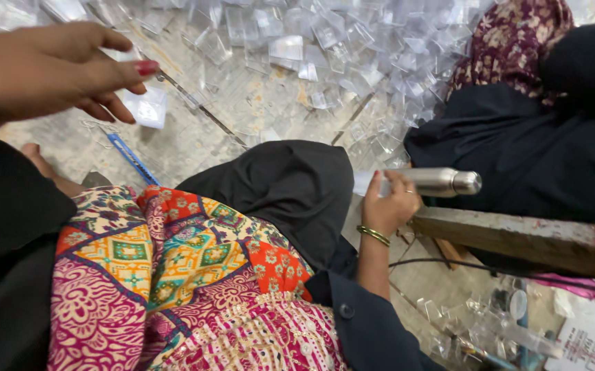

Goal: The person sits on the floor among a large pile of clear plastic cups, picks up cups one at a time, counts them, and nests them into a stack. The person places finished stacks aside and continues counting and stacking more cups.

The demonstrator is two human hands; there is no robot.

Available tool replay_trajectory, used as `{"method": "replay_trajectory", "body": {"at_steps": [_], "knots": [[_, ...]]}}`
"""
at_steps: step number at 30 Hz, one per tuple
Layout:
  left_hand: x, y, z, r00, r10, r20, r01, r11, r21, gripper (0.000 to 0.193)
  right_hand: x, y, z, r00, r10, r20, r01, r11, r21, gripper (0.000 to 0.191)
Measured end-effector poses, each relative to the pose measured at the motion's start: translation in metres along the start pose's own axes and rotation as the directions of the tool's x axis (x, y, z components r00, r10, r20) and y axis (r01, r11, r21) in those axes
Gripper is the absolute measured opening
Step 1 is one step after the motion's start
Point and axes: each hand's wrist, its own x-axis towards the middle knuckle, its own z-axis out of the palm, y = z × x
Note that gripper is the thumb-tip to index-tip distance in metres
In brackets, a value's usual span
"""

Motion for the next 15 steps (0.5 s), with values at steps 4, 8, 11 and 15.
{"method": "replay_trajectory", "body": {"at_steps": [4,8,11,15], "knots": [[-0.002,0.014,-0.001,0.988,-0.137,0.066,0.132,0.988,0.078,0.083,0.05,-0.053,0.002,0.977,-0.205,-0.06,0.213,0.94,0.266,0.012],[-0.001,0.024,-0.001,0.968,-0.235,0.086,0.215,0.957,0.196,0.084,0.102,-0.137,0.074,0.903,-0.424,-0.068,0.398,0.768,0.501,0.019],[0.001,0.021,-0.009,0.957,-0.263,0.12,0.23,0.944,0.234,0.082,0.135,-0.193,0.139,0.72,-0.694,0.031,0.563,0.609,0.559,0.033],[0.003,0.007,-0.016,0.96,-0.225,0.169,0.211,0.973,0.099,0.079,0.186,-0.242,0.232,0.519,-0.855,-0.017,0.816,0.49,0.307,0.034]]}}
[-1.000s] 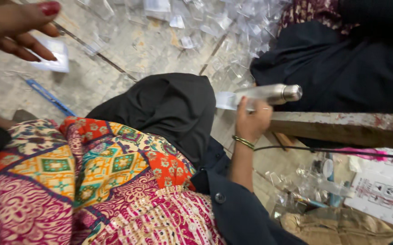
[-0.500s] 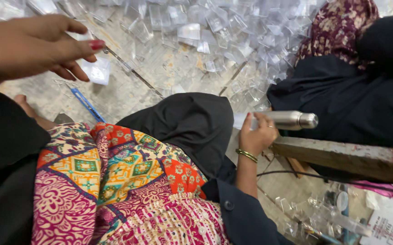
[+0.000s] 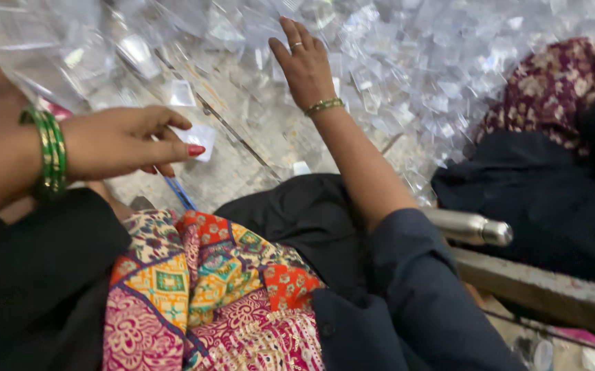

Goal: The person sits on the floor among a large pile of clear plastic cups, picks up cups one at a time, counts them, and nests them into a stack. The person places finished stacks aside and continues counting and stacking more cups.

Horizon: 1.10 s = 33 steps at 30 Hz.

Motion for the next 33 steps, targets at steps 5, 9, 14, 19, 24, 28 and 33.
{"method": "replay_trajectory", "body": {"at_steps": [5,9,14,19,24,28,33], "knots": [[0.005,-0.021,-0.009,0.998,-0.054,-0.03,0.051,0.994,-0.093,0.075,0.032,0.034,0.062,0.987,-0.06,0.147,0.083,0.984,-0.157,0.013],[0.012,-0.035,-0.008,0.996,-0.064,-0.064,0.057,0.991,-0.118,0.077,0.042,0.038,0.041,0.986,0.087,0.143,-0.069,0.989,-0.13,0.015],[0.016,-0.041,-0.008,0.941,0.154,-0.301,-0.127,0.986,0.109,0.091,0.035,-0.022,-0.034,0.822,0.564,0.084,-0.53,0.701,0.478,0.032],[0.018,-0.017,-0.002,0.831,0.355,-0.429,-0.257,0.928,0.27,0.1,0.022,-0.143,-0.089,0.895,0.369,0.25,-0.336,0.19,0.922,0.017],[0.012,-0.002,0.002,0.927,0.237,-0.292,-0.242,0.97,0.021,0.092,0.009,-0.185,-0.131,0.912,0.326,0.247,-0.296,0.107,0.949,0.024],[0.017,-0.001,0.002,0.943,0.14,-0.303,-0.19,0.972,-0.141,0.088,0.001,-0.182,-0.136,0.863,0.329,0.383,-0.349,-0.158,0.924,0.02],[0.025,-0.011,0.0,0.959,0.064,-0.278,-0.088,0.993,-0.076,0.076,-0.006,-0.177,-0.116,0.794,0.266,0.546,-0.417,-0.414,0.809,0.018]]}}
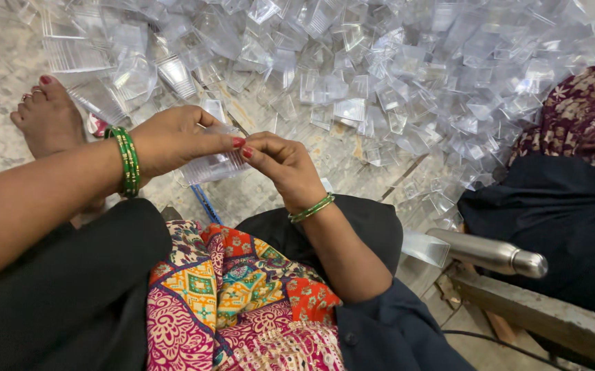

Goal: The person sits on the floor among a large pile of clear plastic cups, picks up cups one at a time, counts them, and nests them into a stack. The person places finished stacks aside and continues counting and stacking more cups.

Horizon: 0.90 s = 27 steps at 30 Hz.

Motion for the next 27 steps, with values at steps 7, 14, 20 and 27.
{"method": "replay_trajectory", "body": {"at_steps": [7,14,20,27], "knots": [[0.006,-0.009,0.003,0.999,0.019,0.043,-0.008,0.97,-0.243,0.064,0.011,0.0,-0.012,0.999,-0.015,0.036,0.015,1.0,0.021,0.021],[0.007,-0.008,0.001,1.0,-0.017,0.009,0.018,0.996,-0.084,0.06,0.011,-0.004,-0.017,0.999,0.016,0.037,-0.017,0.999,0.049,0.023],[0.006,-0.006,-0.004,1.0,0.021,-0.021,-0.024,0.989,-0.147,0.062,0.012,-0.005,-0.029,0.973,-0.195,-0.122,0.14,0.922,-0.362,0.017],[0.001,-0.008,-0.02,0.989,-0.02,-0.147,0.013,0.999,-0.047,0.065,0.015,0.05,0.008,0.919,-0.321,0.23,0.3,0.189,-0.935,0.01]]}}
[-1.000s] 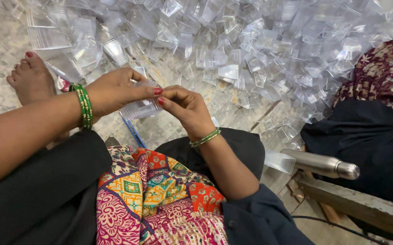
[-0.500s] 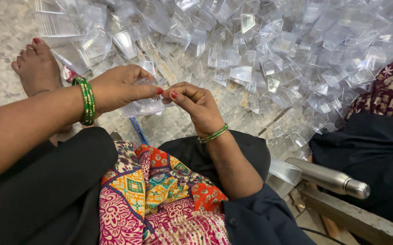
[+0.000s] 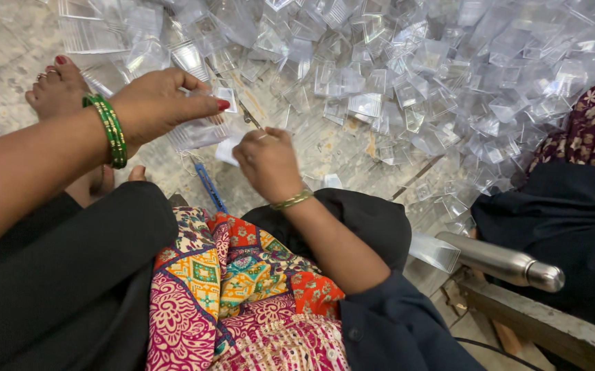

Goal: The person sits on the floor among a large pile of clear plastic cups, picks up cups one at a time, counts them, and nests them into a stack. The person places finished stacks aside and continues counting and stacking more cups.

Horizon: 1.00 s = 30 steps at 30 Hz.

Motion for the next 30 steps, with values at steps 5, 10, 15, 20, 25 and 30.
{"method": "replay_trajectory", "body": {"at_steps": [5,10,15,20,25,30], "knots": [[-0.001,-0.002,0.001,1.0,-0.017,0.01,0.016,0.999,0.029,0.071,0.008,-0.008,0.009,0.997,-0.064,0.045,0.066,0.996,-0.054,0.02],[-0.001,-0.011,-0.001,0.998,-0.036,0.059,0.035,0.999,0.015,0.074,0.008,-0.002,-0.027,0.982,0.19,0.008,-0.157,0.785,0.6,0.015],[-0.001,-0.008,0.005,0.991,-0.071,0.113,0.053,0.986,0.16,0.081,0.009,-0.01,-0.022,0.982,0.172,0.082,-0.154,0.464,0.872,0.016],[-0.008,0.006,0.005,0.999,0.028,0.045,-0.033,0.991,0.13,0.085,0.006,0.0,-0.025,0.966,0.224,0.131,-0.212,0.39,0.896,0.021],[-0.009,0.018,0.006,0.996,0.063,0.07,-0.072,0.989,0.13,0.079,0.003,0.002,-0.034,0.948,0.282,0.145,-0.231,0.3,0.926,0.022],[-0.01,0.018,0.007,0.995,0.064,0.072,-0.073,0.99,0.124,0.076,0.003,-0.002,-0.043,0.961,0.251,0.113,-0.197,0.34,0.919,0.022]]}}
